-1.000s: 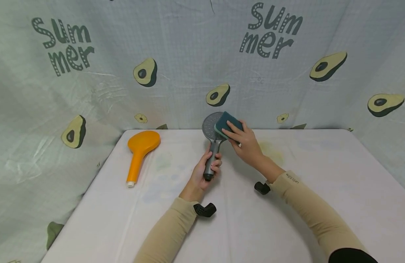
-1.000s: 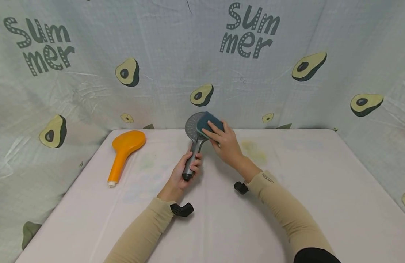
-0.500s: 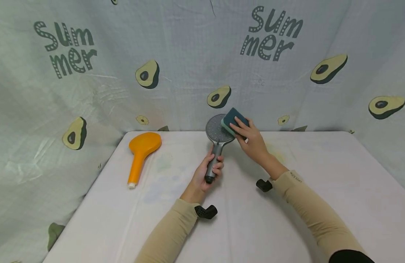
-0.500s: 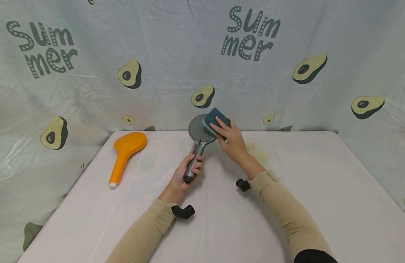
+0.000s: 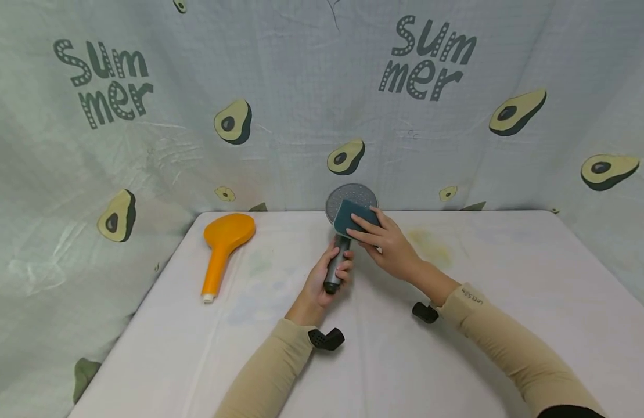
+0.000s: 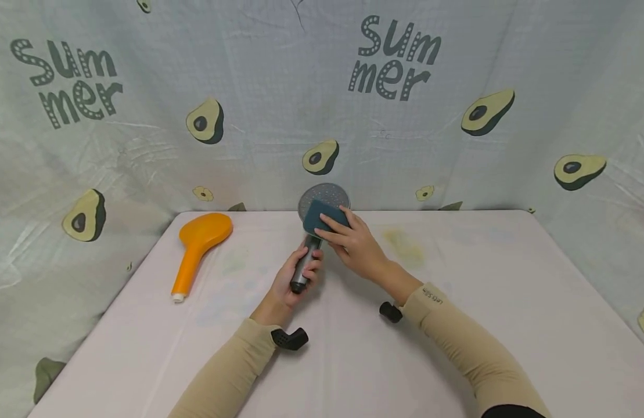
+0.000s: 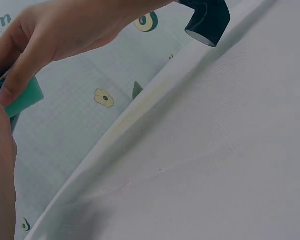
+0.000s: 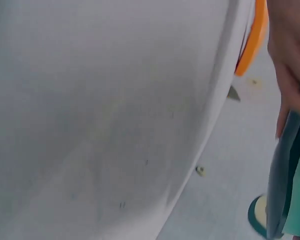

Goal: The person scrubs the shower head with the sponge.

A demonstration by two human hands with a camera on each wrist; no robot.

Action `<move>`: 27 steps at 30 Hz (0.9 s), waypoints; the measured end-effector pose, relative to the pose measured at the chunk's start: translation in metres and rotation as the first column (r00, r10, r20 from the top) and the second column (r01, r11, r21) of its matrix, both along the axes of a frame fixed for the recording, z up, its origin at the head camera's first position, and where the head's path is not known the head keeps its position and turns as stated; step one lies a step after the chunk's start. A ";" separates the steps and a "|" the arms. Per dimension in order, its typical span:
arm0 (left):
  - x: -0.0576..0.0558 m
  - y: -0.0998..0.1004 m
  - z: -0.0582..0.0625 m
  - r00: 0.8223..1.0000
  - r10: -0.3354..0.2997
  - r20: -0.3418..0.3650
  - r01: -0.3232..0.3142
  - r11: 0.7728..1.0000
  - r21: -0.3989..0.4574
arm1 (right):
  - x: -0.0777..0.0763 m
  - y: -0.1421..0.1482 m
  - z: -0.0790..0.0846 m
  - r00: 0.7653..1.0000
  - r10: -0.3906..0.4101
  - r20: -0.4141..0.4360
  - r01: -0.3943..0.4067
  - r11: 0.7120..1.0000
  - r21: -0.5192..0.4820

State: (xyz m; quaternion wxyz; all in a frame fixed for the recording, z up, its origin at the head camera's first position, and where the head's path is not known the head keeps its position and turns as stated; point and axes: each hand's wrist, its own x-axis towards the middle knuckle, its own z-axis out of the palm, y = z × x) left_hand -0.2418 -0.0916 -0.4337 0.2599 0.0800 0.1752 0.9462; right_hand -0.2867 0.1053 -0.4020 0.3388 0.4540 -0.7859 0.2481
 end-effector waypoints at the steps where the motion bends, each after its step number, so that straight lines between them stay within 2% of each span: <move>1: 0.000 0.000 0.000 1.000 -0.002 -0.005 0.002 1.000 0.003 | -0.002 0.002 0.001 1.000 -0.007 -0.002 0.007 1.000 -0.006; 5: 0.000 0.001 -0.001 1.000 -0.018 -0.007 0.018 0.999 0.029 | -0.012 0.012 0.003 0.995 -0.087 0.038 0.090 0.993 -0.071; 9: 0.001 0.001 0.000 1.000 -0.031 0.003 0.031 0.998 0.054 | -0.018 0.020 0.006 0.966 -0.178 0.186 0.210 0.963 -0.172; 12: 0.001 0.000 0.000 1.000 -0.029 0.011 0.028 0.999 0.046 | -0.016 0.019 0.006 0.950 -0.191 0.247 0.241 0.952 -0.189; 15: 0.001 0.000 0.000 0.999 -0.022 0.026 0.020 0.999 0.050 | -0.010 0.016 0.001 0.971 -0.163 0.176 0.187 0.974 -0.131; 18: 0.001 -0.002 0.000 1.000 -0.007 0.031 0.004 0.997 0.075 | -0.005 0.009 -0.002 0.995 -0.078 0.055 0.080 0.995 -0.051; 21: 0.001 -0.003 0.001 0.999 -0.004 0.034 0.001 0.995 0.097 | -0.003 0.008 -0.001 1.000 -0.011 -0.011 0.011 1.000 0.006; 24: 0.001 -0.003 0.002 0.999 -0.015 0.048 0.010 0.995 0.097 | -0.006 0.013 0.002 1.000 -0.025 0.003 0.025 1.000 0.007; 27: 0.001 -0.003 0.002 0.998 -0.023 0.059 0.019 0.997 0.081 | -0.011 0.023 0.006 0.991 -0.105 0.083 0.109 0.993 -0.048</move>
